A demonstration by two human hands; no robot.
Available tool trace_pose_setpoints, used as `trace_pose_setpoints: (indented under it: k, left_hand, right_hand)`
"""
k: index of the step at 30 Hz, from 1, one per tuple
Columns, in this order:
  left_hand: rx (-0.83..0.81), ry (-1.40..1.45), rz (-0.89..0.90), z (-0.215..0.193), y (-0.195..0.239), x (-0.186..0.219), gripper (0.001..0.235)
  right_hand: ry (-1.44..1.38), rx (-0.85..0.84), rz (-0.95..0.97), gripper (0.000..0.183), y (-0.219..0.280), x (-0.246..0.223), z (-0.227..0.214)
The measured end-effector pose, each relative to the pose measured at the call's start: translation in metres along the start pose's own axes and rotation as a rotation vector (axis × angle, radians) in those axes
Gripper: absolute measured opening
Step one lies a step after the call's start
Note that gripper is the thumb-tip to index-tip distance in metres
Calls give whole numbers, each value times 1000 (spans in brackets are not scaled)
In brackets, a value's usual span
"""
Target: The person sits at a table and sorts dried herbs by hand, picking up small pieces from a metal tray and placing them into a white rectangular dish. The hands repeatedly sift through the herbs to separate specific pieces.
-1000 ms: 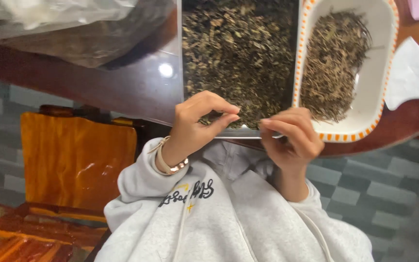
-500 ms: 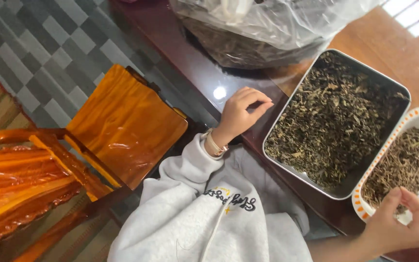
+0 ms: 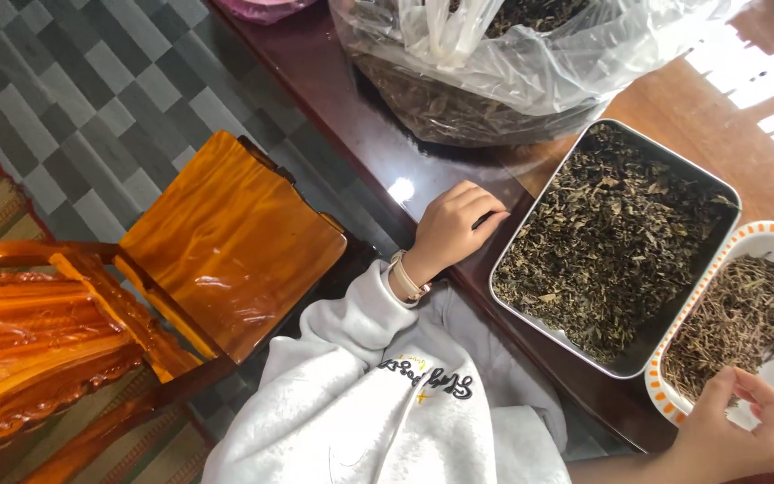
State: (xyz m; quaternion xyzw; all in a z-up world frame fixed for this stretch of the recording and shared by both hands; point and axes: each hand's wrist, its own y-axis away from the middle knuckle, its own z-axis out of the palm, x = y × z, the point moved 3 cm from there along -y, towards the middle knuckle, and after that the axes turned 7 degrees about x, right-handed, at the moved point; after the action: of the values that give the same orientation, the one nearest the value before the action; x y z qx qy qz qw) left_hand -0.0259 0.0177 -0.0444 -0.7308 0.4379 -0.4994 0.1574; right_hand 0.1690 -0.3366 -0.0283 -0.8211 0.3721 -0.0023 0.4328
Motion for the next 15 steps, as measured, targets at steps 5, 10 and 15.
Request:
trace_pose_setpoints:
  k: [5, 10, 15]
  left_hand:
    - [3, -11, 7, 2, 2, -2, 8]
    - [-1, 8, 26, 1, 2, -1, 8]
    - [17, 12, 40, -1, 1, 0, 7]
  right_hand:
    - [-29, -8, -29, 6, 5, 19, 8]
    - [-53, -33, -53, 19, 3, 27, 8]
    - [-96, -100, -143, 21, -9, 14, -4]
